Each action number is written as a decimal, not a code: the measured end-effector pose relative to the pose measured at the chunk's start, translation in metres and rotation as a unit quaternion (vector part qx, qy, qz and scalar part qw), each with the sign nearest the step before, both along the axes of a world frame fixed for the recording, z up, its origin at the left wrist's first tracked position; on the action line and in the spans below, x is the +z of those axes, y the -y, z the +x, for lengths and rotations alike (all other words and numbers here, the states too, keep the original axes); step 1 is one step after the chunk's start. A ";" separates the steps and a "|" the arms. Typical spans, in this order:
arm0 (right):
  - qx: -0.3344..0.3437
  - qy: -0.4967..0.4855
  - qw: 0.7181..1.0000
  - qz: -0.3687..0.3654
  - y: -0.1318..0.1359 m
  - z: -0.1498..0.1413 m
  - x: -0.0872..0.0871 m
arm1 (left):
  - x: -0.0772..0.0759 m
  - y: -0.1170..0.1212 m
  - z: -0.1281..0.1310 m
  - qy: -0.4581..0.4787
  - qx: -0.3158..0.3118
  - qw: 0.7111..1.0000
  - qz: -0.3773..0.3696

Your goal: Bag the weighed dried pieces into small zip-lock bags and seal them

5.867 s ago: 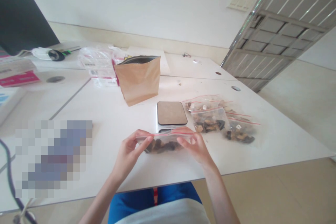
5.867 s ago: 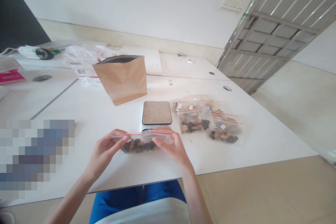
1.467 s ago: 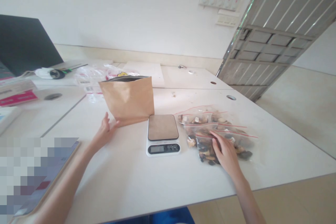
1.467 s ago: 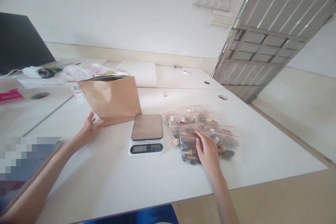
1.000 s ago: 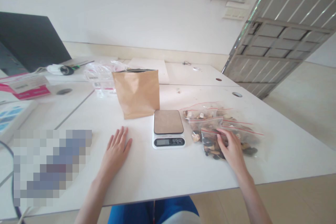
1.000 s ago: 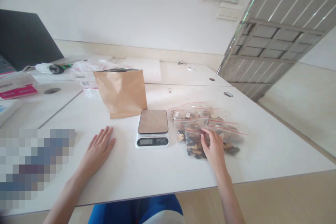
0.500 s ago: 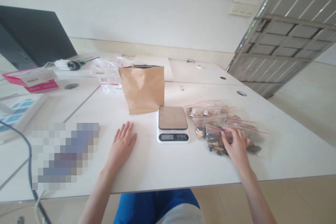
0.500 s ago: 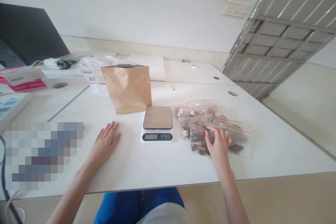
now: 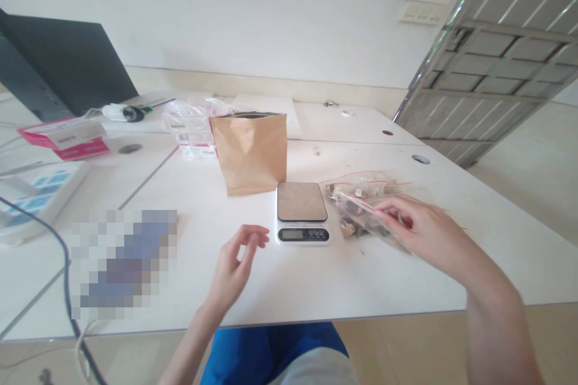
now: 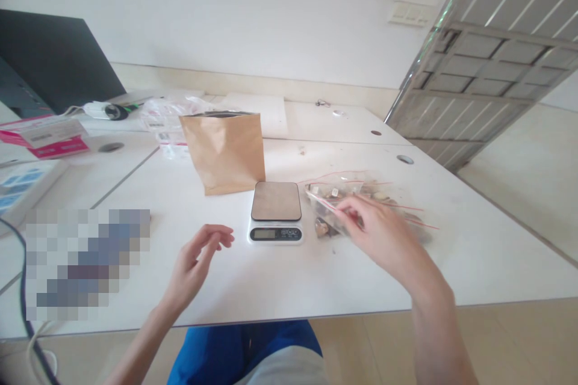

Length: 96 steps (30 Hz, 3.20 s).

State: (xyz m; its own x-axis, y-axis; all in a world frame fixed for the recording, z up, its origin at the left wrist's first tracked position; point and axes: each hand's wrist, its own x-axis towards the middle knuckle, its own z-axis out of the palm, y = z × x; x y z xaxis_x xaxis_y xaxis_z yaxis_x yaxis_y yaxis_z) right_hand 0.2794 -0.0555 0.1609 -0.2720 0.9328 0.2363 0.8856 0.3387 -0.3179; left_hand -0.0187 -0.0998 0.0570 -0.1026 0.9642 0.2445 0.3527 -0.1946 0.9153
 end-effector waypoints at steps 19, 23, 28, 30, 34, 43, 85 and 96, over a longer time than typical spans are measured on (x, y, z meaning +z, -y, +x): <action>0.390 -0.135 0.892 -0.183 -0.072 -0.167 0.011 | 0.032 -0.052 0.008 0.329 0.046 0.943 0.035; 0.371 -0.121 0.905 -0.170 -0.077 -0.173 0.007 | 0.032 -0.050 0.007 0.272 0.062 0.960 0.035; 0.398 -0.103 0.884 -0.221 -0.088 -0.173 0.002 | 0.033 -0.048 0.006 0.204 0.054 0.976 0.059; 0.456 -0.114 0.835 -0.286 -0.093 -0.173 -0.002 | 0.033 -0.048 0.005 0.217 0.053 0.973 0.059; 0.507 -0.142 0.766 -0.369 -0.100 -0.173 -0.008 | 0.034 -0.048 0.003 0.273 0.029 0.961 0.033; 0.531 -0.117 0.736 -0.405 -0.101 -0.167 -0.008 | 0.033 -0.048 0.006 0.237 0.028 0.971 0.013; 0.357 -0.137 0.905 -0.185 -0.128 -0.134 -0.002 | 0.026 -0.037 -0.016 0.093 0.200 0.973 0.074; 0.468 -0.262 0.816 -0.217 -0.114 -0.146 0.003 | -0.002 -0.061 0.013 0.527 0.261 0.806 0.072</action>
State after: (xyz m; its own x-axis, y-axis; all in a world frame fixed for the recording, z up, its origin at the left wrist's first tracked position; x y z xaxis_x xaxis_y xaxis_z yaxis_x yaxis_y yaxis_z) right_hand 0.1331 0.0587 0.1639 -0.8808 0.4009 0.2521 0.0074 0.5439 -0.8391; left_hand -0.0061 -0.0387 0.0547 -0.7082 0.6922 -0.1389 -0.5380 -0.4016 0.7411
